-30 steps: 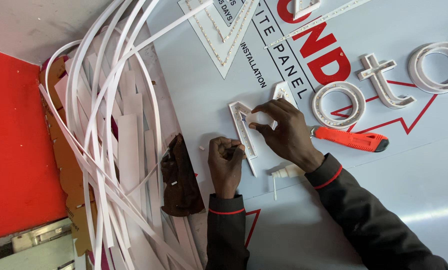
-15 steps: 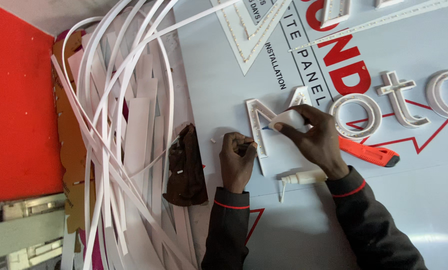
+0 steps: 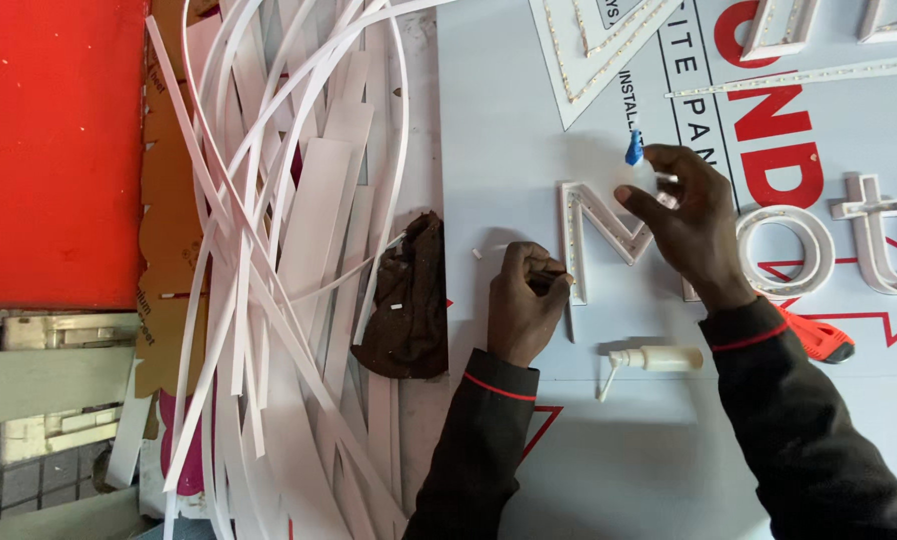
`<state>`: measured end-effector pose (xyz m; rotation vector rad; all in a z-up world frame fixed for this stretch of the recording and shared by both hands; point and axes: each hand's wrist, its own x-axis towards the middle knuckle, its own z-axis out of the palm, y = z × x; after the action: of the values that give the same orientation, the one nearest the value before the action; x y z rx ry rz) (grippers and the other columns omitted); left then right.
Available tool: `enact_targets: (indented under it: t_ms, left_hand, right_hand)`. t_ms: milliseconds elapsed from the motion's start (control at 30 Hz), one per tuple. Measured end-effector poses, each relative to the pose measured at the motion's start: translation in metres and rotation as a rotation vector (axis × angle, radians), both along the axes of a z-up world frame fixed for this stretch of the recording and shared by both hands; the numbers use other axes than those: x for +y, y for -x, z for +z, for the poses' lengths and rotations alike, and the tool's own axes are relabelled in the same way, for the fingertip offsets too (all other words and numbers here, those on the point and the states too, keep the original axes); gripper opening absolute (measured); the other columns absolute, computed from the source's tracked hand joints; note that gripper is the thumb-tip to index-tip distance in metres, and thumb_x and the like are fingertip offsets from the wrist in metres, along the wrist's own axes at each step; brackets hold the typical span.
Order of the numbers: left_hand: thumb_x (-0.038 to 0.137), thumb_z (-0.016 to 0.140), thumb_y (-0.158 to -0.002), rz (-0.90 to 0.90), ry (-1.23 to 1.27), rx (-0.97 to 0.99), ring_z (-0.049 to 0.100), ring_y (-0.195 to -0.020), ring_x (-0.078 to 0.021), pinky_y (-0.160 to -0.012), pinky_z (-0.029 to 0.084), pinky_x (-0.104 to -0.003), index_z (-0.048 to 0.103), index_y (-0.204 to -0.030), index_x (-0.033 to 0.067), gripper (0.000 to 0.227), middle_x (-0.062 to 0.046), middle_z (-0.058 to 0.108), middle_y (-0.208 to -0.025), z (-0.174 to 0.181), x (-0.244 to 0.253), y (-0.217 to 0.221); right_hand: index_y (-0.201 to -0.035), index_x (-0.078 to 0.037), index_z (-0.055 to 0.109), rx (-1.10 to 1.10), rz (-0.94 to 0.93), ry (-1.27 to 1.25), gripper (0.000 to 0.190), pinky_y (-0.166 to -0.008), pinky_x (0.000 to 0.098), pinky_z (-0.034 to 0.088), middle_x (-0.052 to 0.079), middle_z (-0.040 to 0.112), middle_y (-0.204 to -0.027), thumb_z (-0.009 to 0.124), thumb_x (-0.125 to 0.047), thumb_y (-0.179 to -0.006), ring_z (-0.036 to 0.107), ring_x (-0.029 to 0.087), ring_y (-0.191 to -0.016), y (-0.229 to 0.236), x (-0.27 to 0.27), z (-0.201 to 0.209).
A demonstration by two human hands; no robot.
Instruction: The person assembles white plastic letters on a workbench, using a utility knife to trim excess material and a glue gun to apply adhesive. They handle the letters and tools with both hands, focusing on the letter 'M' and other components laid out on the surface.
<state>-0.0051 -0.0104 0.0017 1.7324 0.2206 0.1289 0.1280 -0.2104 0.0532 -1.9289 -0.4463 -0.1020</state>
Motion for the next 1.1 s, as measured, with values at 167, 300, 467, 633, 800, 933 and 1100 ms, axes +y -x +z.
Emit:
enact_targets:
  t_ms: [167,300,467,633,800,933,1100]
  left_hand:
    - [0.004,0.076,-0.100,0.018,0.014,-0.003,0.082,-0.096,-0.0316,-0.078,0.068,-0.042,0.053,-0.128,0.0071,0.036,-0.015,0.078,-0.103,-0.005,-0.001,-0.001]
    - [0.005,0.077,-0.098,0.016,0.022,-0.003,0.081,-0.092,-0.0285,-0.075,0.066,-0.040,0.054,-0.126,0.0089,0.036,-0.013,0.079,-0.098,-0.016,-0.001,-0.003]
    - [0.006,0.076,-0.099,0.015,0.031,-0.014,0.081,-0.090,-0.0288,-0.073,0.066,-0.040,0.054,-0.126,0.0092,0.035,-0.013,0.079,-0.098,-0.006,0.000,-0.004]
    - [0.006,0.075,-0.100,-0.003,-0.006,-0.014,0.081,-0.090,-0.0288,-0.073,0.065,-0.041,0.054,-0.128,0.0097,0.035,-0.012,0.080,-0.098,-0.007,0.001,-0.002]
    - [0.003,0.073,-0.103,-0.012,-0.024,-0.009,0.081,-0.093,-0.0320,-0.072,0.066,-0.043,0.053,-0.129,0.0076,0.033,-0.015,0.079,-0.099,-0.003,0.001,0.000]
    - [0.009,0.077,-0.093,0.052,0.000,0.015,0.080,-0.085,-0.0239,-0.079,0.065,-0.039,0.059,-0.117,0.0088,0.030,-0.009,0.082,-0.093,0.007,-0.001,-0.003]
    - [0.006,0.079,-0.089,0.050,0.019,0.022,0.079,-0.082,-0.0211,-0.078,0.064,-0.036,0.059,-0.116,0.0092,0.034,-0.009,0.083,-0.091,0.001,-0.001,-0.006]
  right_hand:
    - [-0.132,0.012,0.071,-0.168,0.012,0.027,0.035,-0.097,0.0660,0.062,0.034,0.074,-0.126,0.092,0.005,-0.106,0.075,0.061,-0.123,-0.034,0.022,-0.026]
    - [-0.130,0.014,0.067,-0.172,0.014,0.019,0.031,-0.087,0.0677,0.064,0.037,0.073,-0.127,0.087,0.012,-0.106,0.075,0.064,-0.119,-0.041,0.026,-0.032]
    - [-0.138,0.012,0.063,-0.152,0.024,0.033,0.038,-0.085,0.0680,0.064,0.036,0.070,-0.123,0.085,0.009,-0.108,0.074,0.064,-0.120,-0.041,0.019,-0.037]
    - [-0.149,0.004,0.063,-0.118,-0.001,0.085,0.048,-0.087,0.0623,0.066,0.030,0.074,-0.116,0.087,0.000,-0.107,0.076,0.057,-0.115,-0.030,0.011,-0.035]
    - [-0.154,0.011,0.054,-0.207,-0.054,0.121,0.058,-0.098,0.0650,0.064,0.036,0.057,-0.141,0.082,0.000,-0.104,0.063,0.062,-0.133,0.013,-0.006,-0.016]
    - [-0.125,-0.004,0.075,0.105,0.108,0.199,0.017,-0.082,0.0289,0.062,0.006,0.081,-0.122,0.074,-0.012,-0.109,0.074,0.013,-0.090,0.079,-0.051,0.018]
    - [-0.143,-0.018,0.073,-0.004,0.422,0.573,0.053,-0.115,0.0458,0.053,0.005,0.071,-0.147,0.082,-0.043,-0.097,0.066,0.030,-0.134,0.137,-0.099,-0.015]
